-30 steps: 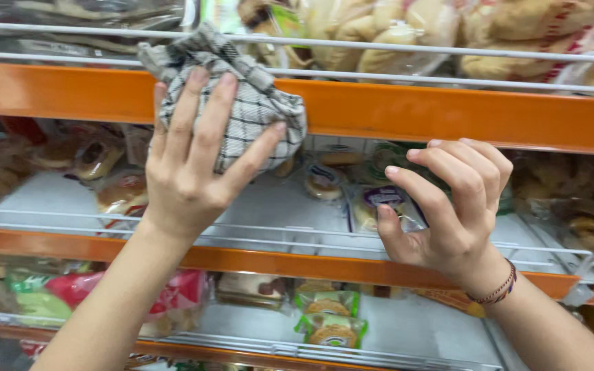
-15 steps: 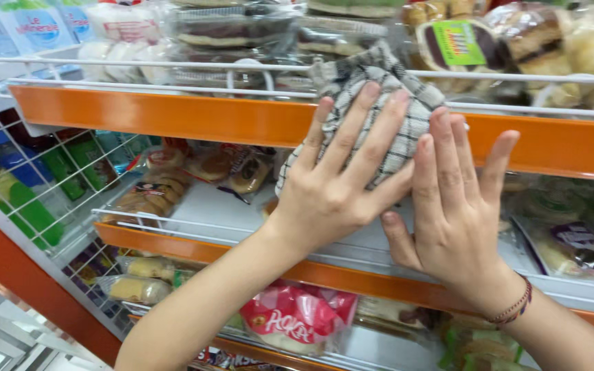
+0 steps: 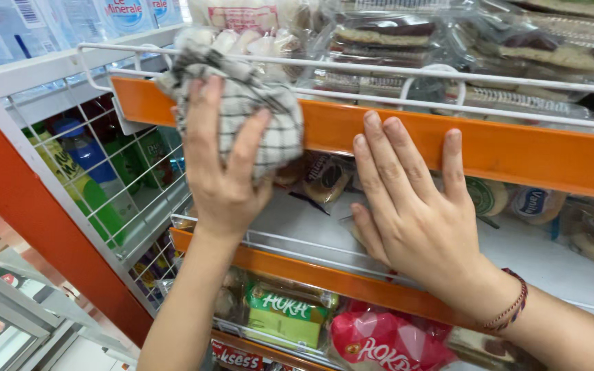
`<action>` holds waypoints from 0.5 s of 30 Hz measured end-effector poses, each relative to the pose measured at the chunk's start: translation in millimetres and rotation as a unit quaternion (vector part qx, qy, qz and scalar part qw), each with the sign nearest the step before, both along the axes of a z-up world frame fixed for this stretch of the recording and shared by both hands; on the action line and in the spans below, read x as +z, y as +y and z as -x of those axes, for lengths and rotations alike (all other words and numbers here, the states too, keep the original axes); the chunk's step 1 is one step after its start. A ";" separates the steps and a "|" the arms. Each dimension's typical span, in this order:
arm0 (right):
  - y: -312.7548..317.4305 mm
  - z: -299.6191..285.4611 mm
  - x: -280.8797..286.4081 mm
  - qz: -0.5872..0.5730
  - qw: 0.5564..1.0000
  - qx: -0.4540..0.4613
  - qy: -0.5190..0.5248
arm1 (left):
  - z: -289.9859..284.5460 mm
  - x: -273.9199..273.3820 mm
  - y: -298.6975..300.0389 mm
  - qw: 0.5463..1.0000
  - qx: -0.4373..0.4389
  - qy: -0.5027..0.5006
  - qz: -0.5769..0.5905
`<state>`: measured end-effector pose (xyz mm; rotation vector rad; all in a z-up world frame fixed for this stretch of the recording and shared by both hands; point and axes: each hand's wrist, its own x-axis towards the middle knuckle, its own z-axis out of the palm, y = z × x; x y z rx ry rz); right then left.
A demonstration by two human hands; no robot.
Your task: The person wipes shelves with a cloth, selects bread packages and snacks from a box, and places them onto shelves, occasionally using a barcode scanner on the items.
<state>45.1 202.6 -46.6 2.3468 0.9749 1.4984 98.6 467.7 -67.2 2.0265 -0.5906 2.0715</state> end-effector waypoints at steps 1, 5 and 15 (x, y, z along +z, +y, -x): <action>7.0 -0.1 0.5 -0.004 1.000 -0.007 -0.003 | -1.4 -1.6 13.7 0.999 0.006 0.003 0.045; 26.5 0.3 2.5 0.008 0.994 -0.075 -0.075 | -0.3 2.7 38.5 0.986 0.025 0.014 0.164; 33.1 -4.4 1.2 0.028 0.981 -0.128 -0.144 | 16.5 25.2 37.0 0.997 -0.017 -0.001 -0.071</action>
